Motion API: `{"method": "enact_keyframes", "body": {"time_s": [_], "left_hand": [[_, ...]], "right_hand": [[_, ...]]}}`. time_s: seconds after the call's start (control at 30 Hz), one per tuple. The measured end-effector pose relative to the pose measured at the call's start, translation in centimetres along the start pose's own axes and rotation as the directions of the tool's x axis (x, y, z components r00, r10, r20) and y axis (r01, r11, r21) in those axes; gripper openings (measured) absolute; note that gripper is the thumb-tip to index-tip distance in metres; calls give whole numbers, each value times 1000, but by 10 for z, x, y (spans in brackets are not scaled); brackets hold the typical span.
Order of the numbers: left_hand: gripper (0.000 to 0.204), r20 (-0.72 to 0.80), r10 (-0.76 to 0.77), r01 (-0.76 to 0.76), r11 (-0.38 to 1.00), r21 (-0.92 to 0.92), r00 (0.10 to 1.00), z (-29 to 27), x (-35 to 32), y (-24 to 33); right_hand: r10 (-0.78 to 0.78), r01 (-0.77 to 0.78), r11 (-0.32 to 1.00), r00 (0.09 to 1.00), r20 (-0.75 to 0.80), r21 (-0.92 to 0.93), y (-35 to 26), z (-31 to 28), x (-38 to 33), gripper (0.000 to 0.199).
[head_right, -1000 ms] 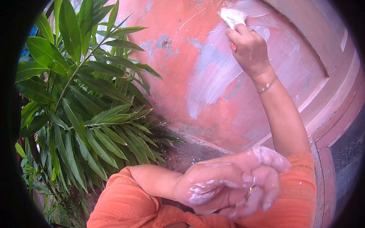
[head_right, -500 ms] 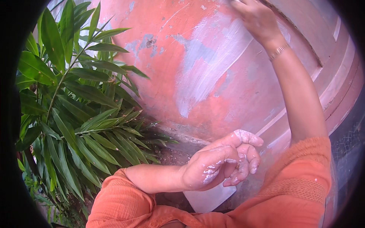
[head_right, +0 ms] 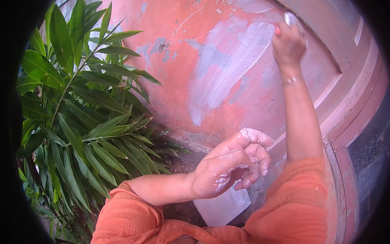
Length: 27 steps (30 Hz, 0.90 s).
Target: The person paints a wall corner by dipping a brush into a tray of white paint and applying it to the surface.
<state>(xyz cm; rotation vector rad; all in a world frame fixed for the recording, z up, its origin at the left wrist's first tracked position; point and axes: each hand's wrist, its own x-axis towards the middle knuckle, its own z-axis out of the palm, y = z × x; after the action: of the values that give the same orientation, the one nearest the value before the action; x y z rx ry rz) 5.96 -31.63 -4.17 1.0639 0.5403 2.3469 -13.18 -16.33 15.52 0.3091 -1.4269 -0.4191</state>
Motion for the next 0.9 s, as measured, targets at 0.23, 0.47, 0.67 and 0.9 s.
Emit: {"method": "enact_keyframes", "body": {"time_s": [0.23,0.47,0.67,0.9], "left_hand": [[38,-145,250,-235,966,111,957,3,-5,7],[39,-212,441,-417,897,149,872,-8,-10,23],[39,-211,425,-382,898,218,880,-10,-8,25],[37,-260,545,-499,837,226,797,-20,-9,41]], "right_hand": [[-374,455,759,890,-260,465,-89,4,65,4],[-590,575,715,801,-98,398,-57,2,59,5],[-478,468,852,878,-17,237,25,-9,21,23],[-245,243,901,969,-40,359,31,-36,-9,22]]}}
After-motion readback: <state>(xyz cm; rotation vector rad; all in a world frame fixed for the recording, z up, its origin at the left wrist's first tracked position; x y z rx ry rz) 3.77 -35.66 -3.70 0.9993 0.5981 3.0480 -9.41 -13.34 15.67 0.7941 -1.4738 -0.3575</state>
